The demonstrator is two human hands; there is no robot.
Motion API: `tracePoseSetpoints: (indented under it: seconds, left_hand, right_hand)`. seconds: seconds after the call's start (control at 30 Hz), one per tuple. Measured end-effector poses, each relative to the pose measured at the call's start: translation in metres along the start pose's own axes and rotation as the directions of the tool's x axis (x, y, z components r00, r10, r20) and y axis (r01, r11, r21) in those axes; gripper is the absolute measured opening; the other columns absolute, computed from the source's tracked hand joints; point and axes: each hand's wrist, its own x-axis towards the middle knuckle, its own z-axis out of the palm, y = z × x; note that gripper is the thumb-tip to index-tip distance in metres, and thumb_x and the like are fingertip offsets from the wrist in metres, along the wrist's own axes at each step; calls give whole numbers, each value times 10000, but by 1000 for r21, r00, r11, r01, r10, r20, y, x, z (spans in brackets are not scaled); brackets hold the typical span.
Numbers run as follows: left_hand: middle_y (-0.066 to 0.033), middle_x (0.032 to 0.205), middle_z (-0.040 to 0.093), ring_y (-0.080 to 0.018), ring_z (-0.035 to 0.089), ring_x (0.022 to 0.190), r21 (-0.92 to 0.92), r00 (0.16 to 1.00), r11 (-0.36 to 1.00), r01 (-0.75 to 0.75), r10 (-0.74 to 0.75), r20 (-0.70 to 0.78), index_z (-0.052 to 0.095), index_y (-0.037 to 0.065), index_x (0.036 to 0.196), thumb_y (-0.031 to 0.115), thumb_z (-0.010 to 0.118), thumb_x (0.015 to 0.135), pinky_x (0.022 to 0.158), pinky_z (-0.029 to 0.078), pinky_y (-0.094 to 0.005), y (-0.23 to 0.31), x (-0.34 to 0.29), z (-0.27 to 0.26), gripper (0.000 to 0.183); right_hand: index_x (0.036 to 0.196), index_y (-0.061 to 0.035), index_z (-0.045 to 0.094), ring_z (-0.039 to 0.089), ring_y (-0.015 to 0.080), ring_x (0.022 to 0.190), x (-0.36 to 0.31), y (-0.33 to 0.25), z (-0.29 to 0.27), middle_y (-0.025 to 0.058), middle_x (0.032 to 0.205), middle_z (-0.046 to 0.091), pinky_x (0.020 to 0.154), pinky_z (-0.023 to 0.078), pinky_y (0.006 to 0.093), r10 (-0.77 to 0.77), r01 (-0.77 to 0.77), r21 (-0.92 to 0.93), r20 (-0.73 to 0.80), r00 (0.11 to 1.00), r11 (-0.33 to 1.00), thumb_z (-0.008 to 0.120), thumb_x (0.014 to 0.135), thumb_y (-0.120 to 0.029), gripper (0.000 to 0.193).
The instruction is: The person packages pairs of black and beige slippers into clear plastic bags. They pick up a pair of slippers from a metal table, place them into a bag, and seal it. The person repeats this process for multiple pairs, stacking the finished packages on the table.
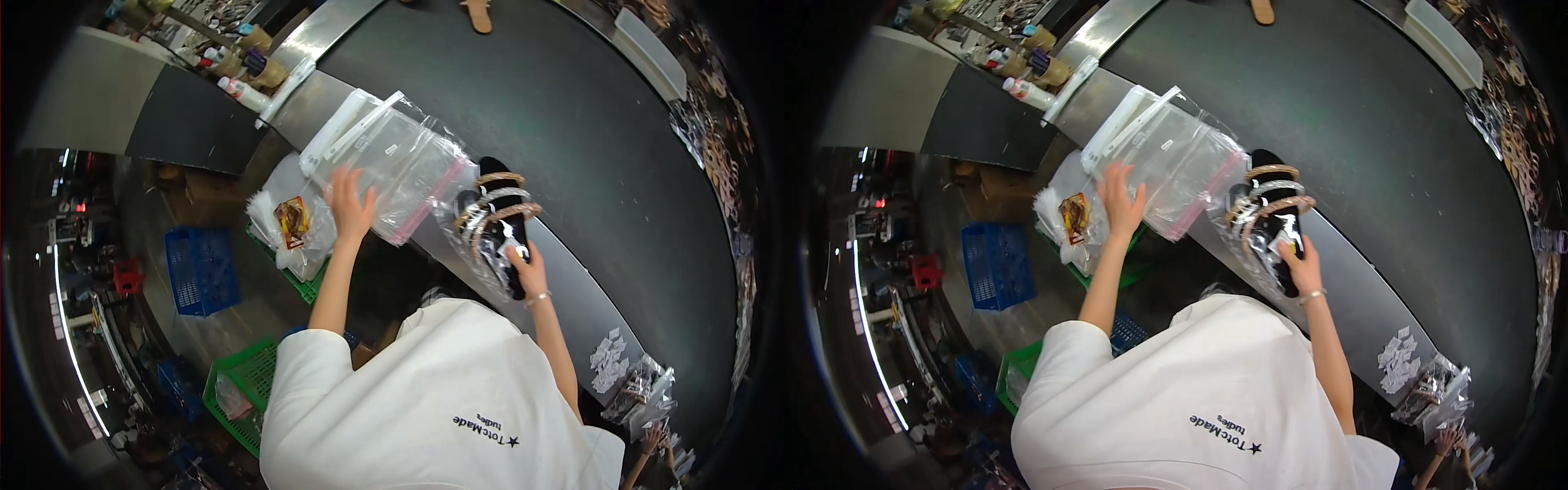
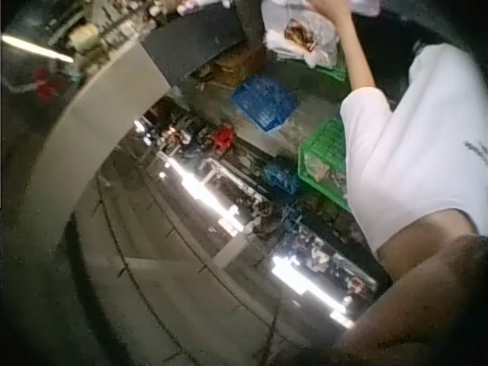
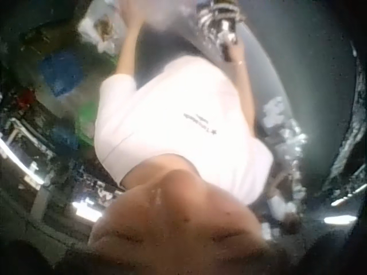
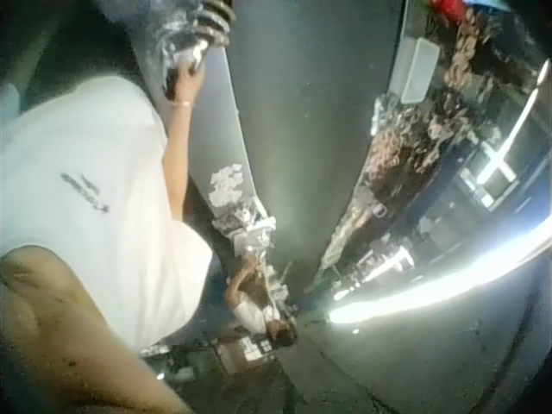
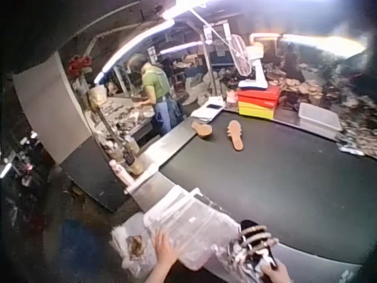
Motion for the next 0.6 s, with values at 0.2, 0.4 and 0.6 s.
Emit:
tracePoseSetpoints:
  seconds: [0.2, 0.4, 0.6]
  left_hand:
    - [-134, 1266, 458, -328, 403, 1179, 444, 812, 716, 538, -582, -46, 518, 115, 1177, 207, 708, 694, 951, 352, -497, -53, -33, -5, 527]
    - [-11, 1044, 598, -267, 531, 938, 372, 919, 840, 395, -370, -139, 679, 139, 888, 105, 658, 713, 804, 451, -400, -75, 20, -50, 180]
    - [-3, 1148, 582, -254, 512, 1006, 428, 925, 902, -54, 207, -319, 682, 170, 983, 1, 629, 676, 854, 434, -373, -83, 64, -69, 355]
  right_hand:
    - [998, -8, 578, 502, 65, 736, -15, -4, -14, -4, 845, 593, 667, 418, 227, 13, -6, 69, -96, 995, 998, 677, 834, -215, 282]
    - [939, -10, 581, 484, 69, 703, -16, 3, -14, -5, 785, 578, 647, 415, 239, -12, 5, -90, -69, 998, 996, 682, 830, -232, 267]
    - [938, 4, 578, 533, 114, 711, -20, 5, -10, 52, 792, 620, 662, 446, 274, -21, 6, -190, -80, 997, 982, 705, 793, -297, 357]
